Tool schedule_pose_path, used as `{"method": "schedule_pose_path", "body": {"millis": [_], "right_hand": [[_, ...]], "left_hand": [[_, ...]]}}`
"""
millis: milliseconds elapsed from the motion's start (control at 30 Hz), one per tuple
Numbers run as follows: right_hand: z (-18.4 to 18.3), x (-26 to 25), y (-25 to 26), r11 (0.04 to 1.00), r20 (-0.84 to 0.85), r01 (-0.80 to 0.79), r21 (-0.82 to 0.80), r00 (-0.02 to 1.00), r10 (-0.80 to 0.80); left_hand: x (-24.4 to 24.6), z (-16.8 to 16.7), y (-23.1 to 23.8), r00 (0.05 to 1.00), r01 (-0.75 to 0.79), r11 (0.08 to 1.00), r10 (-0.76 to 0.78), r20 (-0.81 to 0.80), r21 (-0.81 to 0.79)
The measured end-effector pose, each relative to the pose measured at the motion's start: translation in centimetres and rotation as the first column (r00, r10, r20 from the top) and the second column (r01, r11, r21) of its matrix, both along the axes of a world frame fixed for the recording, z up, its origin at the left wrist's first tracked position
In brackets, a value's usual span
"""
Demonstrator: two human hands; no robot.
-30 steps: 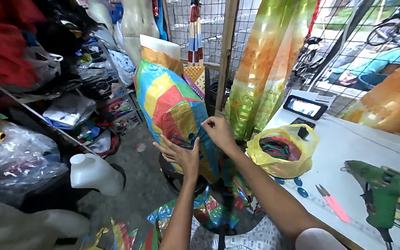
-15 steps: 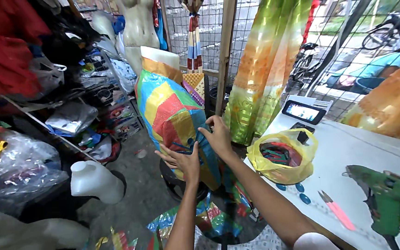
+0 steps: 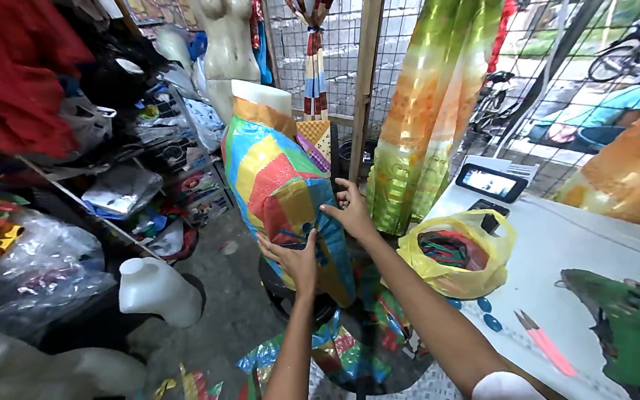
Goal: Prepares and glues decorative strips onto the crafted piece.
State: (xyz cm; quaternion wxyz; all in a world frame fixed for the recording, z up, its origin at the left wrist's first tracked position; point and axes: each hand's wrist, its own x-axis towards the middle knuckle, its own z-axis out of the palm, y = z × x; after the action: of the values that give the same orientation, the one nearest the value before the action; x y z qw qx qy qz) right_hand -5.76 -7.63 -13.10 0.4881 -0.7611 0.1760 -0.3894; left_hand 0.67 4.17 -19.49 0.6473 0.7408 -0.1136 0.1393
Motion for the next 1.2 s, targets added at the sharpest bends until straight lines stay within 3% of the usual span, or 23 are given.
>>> {"method": "schedule_pose_path", "body": {"millis": [133, 267, 367, 433, 533, 633, 933, 1200], "right_hand": [[1.2, -0.7, -0.2, 0.973, 0.069, -0.085, 0.215, 0.995, 0.072], [1.0, -2.0, -0.8, 0.987, 0.176, -0.028, 0.160, 0.984, -0.001], [-0.3, -3.2, -1.6, 0.994, 0.073, -0.073, 0.080, 0.995, 0.067], [-0.9, -3.0, -2.0, 0.989, -0.024, -0.136, 0.055, 0.990, 0.137], [-0.7, -1.9, -1.3, 0.986, -0.148, -0.159, 0.046, 0.975, 0.164], [-0.9, 0.0, -1.1, 0.988, -0.144, -0.156, 0.011, 0.977, 0.156], [-0.6, 0.8, -1.9, 0.962, -0.162, -0.252, 0.107, 0.950, 0.267], [-1.0, 1.3, -1.3, 0.972, -0.137, -0.187, 0.144, 0.969, 0.207]], "left_hand": [[-0.1, 0.2, -0.3, 0.999, -0.021, 0.999, 0.022, -0.034, 0.025], [-0.5, 0.0, 0.8, 1.000, 0.031, 0.999, -0.031, 0.003, -0.029], [-0.1, -0.8, 3.2, 0.985, 0.163, 0.967, -0.150, 0.080, -0.196], [0.9, -0.7, 4.8, 0.970, 0.244, 0.943, -0.234, 0.069, -0.227], [2.6, 0.6, 6.1, 0.926, 0.375, 0.913, -0.378, 0.013, -0.162], [4.1, 1.9, 6.1, 0.888, 0.457, 0.888, -0.459, -0.025, -0.052], [5.6, 2.7, 5.8, 0.843, 0.535, 0.845, -0.534, -0.067, -0.002], [5.8, 1.6, 4.7, 0.855, 0.517, 0.856, -0.515, 0.065, -0.019]]}}
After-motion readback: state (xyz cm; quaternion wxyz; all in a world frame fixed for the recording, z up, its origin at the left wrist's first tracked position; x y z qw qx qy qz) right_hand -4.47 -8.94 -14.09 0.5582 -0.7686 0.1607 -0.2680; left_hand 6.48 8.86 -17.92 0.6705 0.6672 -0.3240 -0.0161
